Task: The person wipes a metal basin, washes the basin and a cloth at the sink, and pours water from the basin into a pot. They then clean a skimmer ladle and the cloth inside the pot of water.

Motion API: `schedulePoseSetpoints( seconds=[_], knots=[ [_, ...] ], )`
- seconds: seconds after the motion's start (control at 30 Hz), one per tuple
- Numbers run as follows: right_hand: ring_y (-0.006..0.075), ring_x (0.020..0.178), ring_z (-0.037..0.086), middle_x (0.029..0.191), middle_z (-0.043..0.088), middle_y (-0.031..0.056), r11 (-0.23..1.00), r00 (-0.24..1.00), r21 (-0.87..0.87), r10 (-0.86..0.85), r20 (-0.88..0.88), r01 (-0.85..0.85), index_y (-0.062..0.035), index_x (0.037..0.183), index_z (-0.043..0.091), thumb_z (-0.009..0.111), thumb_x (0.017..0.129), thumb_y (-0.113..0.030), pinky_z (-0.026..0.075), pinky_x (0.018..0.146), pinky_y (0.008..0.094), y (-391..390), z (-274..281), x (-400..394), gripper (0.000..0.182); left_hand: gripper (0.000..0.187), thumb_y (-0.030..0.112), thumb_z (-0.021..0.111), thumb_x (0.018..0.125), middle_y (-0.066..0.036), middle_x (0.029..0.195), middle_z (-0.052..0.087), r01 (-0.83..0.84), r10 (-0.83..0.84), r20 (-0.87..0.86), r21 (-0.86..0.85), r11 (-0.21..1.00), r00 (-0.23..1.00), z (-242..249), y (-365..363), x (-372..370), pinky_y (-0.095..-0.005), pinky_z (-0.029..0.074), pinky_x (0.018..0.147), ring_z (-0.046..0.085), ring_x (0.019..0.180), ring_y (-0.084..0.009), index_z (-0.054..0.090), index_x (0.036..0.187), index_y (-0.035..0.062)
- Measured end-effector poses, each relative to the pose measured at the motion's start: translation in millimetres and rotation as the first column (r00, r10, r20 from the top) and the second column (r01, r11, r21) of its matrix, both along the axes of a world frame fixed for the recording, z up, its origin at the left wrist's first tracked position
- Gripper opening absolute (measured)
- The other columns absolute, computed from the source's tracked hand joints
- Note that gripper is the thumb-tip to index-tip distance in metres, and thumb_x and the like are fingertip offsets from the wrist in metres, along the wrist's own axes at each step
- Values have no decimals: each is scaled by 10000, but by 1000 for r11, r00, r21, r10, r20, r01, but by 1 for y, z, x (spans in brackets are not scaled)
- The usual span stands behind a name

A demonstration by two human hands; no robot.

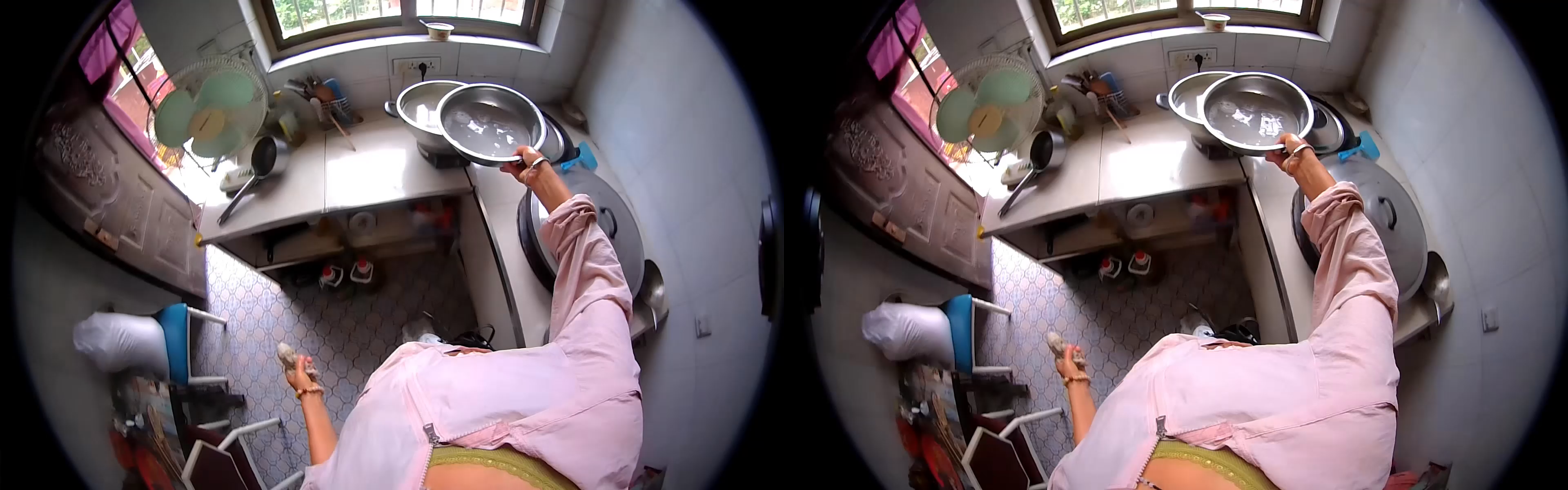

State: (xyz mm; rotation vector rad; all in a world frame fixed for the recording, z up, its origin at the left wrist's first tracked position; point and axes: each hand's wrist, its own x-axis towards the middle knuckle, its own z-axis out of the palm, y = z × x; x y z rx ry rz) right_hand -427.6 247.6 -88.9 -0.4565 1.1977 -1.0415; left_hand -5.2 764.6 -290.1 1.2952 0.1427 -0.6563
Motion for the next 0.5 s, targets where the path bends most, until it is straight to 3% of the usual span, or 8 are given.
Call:
schedulePoseSetpoints(
  seconds=[0.1, 0.2, 0.3, 0.5],
  knots=[
    [262, 552, 563, 644, 510, 143, 997, 994, 50, -56, -96, 61, 52, 748, 457, 450, 704, -34, 546, 525, 420, -54, 10, -4, 96, 175, 27, 599, 735, -13, 698, 542, -13, 15, -33, 52, 999, 999, -21, -45, 4, -199, 403, 410, 531, 533, -98, 495, 866, 81],
    [227, 549, 529, 672, 488, 113, 990, 966, -68, -139, -220, 127, 12, 759, 461, 464, 687, -11, 540, 544, 408, -98, 18, -2, 75, 179, 20, 601, 732, -12, 685, 539, 22, -20, -45, 50, 999, 999, -24, -89, 5, -199, 431, 441, 535, 544, -99, 498, 867, 80],
    [264, 626, 579, 756, 527, 135, 995, 937, -71, -93, -335, 74, 20, 872, 455, 468, 677, -3, 540, 540, 428, -140, 19, -3, 197, 194, 11, 606, 723, -15, 685, 537, 3, -1, -35, 55, 998, 999, -24, -121, 2, -206, 442, 458, 539, 554, -104, 499, 870, 77],
    [286, 658, 595, 790, 534, 144, 984, 876, -138, -166, -453, 115, 28, 919, 449, 467, 683, -14, 543, 546, 445, -191, 13, 3, 240, 206, -10, 592, 724, -21, 707, 529, 37, -33, -52, 91, 995, 998, -2, -168, 5, -213, 441, 465, 533, 553, -112, 493, 893, 54]
  ],
)
